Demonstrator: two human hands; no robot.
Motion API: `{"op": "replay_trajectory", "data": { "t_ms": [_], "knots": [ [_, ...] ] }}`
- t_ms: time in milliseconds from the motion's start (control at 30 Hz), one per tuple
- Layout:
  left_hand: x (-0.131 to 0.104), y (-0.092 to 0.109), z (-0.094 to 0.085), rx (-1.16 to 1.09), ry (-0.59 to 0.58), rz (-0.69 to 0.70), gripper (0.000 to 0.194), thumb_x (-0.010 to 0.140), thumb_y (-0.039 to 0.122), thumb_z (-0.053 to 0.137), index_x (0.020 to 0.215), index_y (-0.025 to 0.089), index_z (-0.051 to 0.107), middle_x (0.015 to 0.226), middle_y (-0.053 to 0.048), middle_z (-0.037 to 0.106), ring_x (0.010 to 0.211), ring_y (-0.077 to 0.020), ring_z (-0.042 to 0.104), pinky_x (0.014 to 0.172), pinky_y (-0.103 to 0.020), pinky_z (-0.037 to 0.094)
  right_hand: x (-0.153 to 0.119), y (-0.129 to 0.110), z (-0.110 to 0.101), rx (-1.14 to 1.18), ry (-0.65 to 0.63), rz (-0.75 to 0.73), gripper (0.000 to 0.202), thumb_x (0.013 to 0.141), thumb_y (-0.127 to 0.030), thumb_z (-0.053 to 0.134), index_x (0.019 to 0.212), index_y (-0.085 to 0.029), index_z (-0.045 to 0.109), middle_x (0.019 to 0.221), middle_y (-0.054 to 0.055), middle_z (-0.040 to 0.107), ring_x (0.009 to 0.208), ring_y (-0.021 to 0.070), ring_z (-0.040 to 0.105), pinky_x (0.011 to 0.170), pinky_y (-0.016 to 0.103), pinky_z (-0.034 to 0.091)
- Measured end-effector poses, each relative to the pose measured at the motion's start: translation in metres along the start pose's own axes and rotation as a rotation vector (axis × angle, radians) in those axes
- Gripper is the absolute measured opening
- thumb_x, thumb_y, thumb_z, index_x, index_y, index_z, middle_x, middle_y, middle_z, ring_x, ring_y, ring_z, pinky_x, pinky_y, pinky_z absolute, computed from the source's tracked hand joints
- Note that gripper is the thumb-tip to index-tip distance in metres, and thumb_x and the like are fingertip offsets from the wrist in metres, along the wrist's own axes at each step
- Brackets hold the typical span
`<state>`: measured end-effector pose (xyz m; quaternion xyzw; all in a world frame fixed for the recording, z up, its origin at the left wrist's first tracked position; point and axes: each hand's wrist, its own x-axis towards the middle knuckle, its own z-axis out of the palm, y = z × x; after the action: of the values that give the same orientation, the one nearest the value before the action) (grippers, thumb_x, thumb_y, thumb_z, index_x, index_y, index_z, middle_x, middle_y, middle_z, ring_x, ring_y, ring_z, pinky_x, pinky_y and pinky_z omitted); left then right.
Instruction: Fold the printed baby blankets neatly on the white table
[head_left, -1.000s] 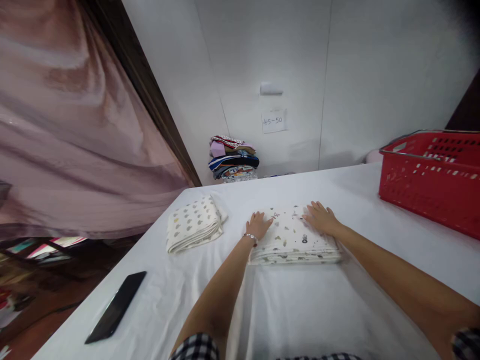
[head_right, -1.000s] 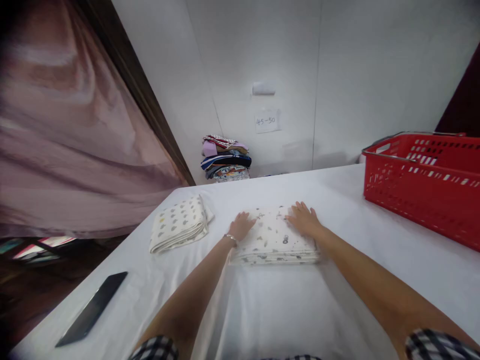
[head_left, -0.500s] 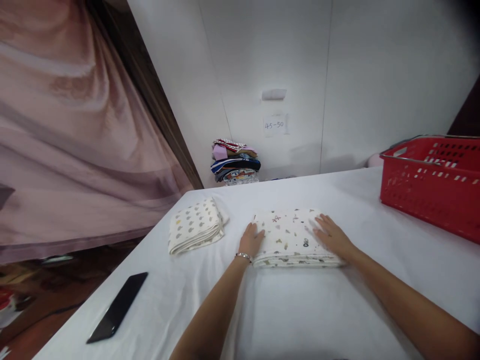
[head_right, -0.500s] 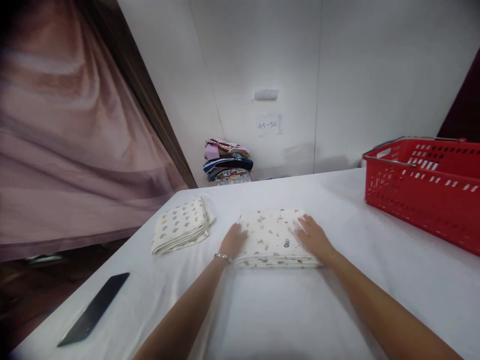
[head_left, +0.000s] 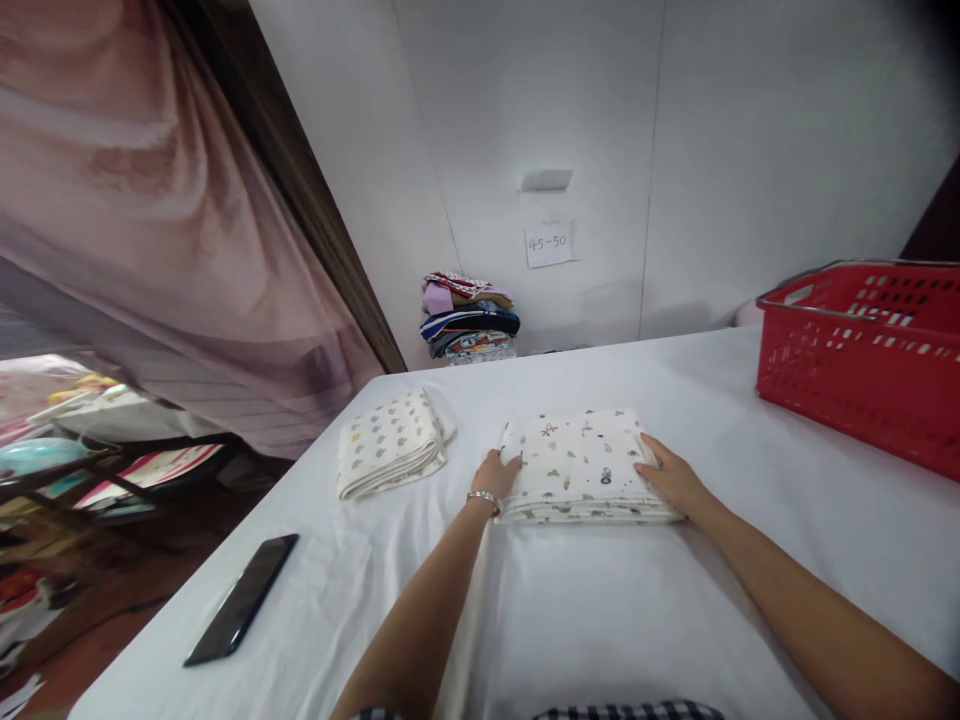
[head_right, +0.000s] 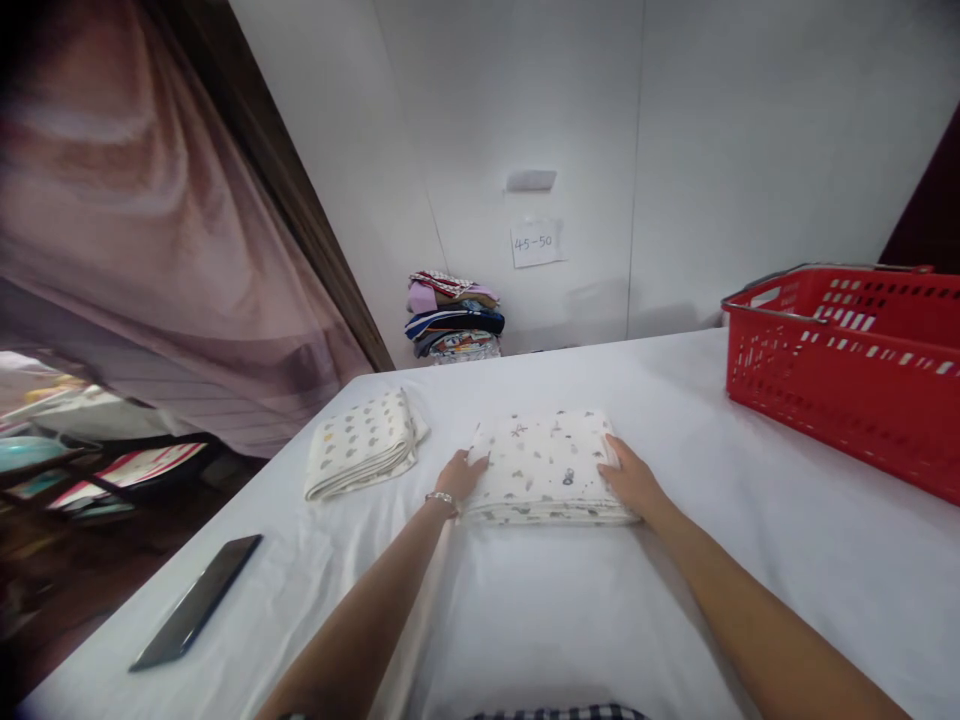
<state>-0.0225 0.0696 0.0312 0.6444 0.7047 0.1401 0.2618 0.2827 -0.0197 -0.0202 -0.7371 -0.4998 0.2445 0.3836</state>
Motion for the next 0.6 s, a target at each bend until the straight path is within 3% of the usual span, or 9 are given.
{"op": "replay_trajectory", "data": {
  "t_ms": [167, 333, 467, 600],
  "knots": [
    [-0.021, -0.011, 0.000, 0.016, 0.047, 0.130, 0.053, 0.084, 0.044, 0.050, 0.127, 0.015, 0.041, 0.114, -0.016, 0.062, 0.104, -0.0265, 0.059, 0.085, -0.033, 0.042, -0.006, 0.001, 0.003, 0.010, -0.023, -0.063, 0.063, 0.076, -0.030, 0.052, 0.138, -0.021, 0.039, 0.141, 0.003, 0.041, 0.128, 0.0238, 0.039, 0.109, 0.037, 0.030],
    [-0.030, -0.026, 0.002, 0.007, 0.019, 0.078, 0.055, 0.084, 0.045, 0.050, 0.129, 0.015, 0.040, 0.113, -0.015, 0.062, 0.105, -0.0257, 0.058, 0.086, -0.033, 0.042, -0.006, -0.001, -0.001, -0.094, -0.100, -0.070, 0.065, 0.076, -0.031, 0.052, 0.138, -0.021, 0.038, 0.145, 0.005, 0.035, 0.131, 0.0246, 0.034, 0.109, 0.039, 0.029],
    [-0.035, -0.021, 0.000, 0.086, 0.063, 0.094, 0.059, 0.084, 0.047, 0.048, 0.133, 0.015, 0.036, 0.119, -0.017, 0.059, 0.109, -0.0276, 0.056, 0.087, -0.036, 0.043, -0.009, -0.018, -0.010, -0.237, -0.037, -0.202, 0.060, 0.082, -0.035, 0.047, 0.140, -0.023, 0.035, 0.150, 0.005, 0.022, 0.135, 0.0256, 0.025, 0.107, 0.040, 0.031],
    [-0.045, -0.013, 0.003, 0.185, 0.236, 0.364, 0.059, 0.084, 0.041, 0.051, 0.135, 0.016, 0.036, 0.142, -0.015, 0.037, 0.129, -0.0268, 0.036, 0.102, -0.037, 0.034, -0.025, -0.042, -0.004, -0.372, -0.076, -0.419, 0.057, 0.088, -0.048, 0.037, 0.141, -0.027, 0.033, 0.151, 0.003, 0.021, 0.136, 0.0256, 0.023, 0.110, 0.043, 0.024]
  ]
}}
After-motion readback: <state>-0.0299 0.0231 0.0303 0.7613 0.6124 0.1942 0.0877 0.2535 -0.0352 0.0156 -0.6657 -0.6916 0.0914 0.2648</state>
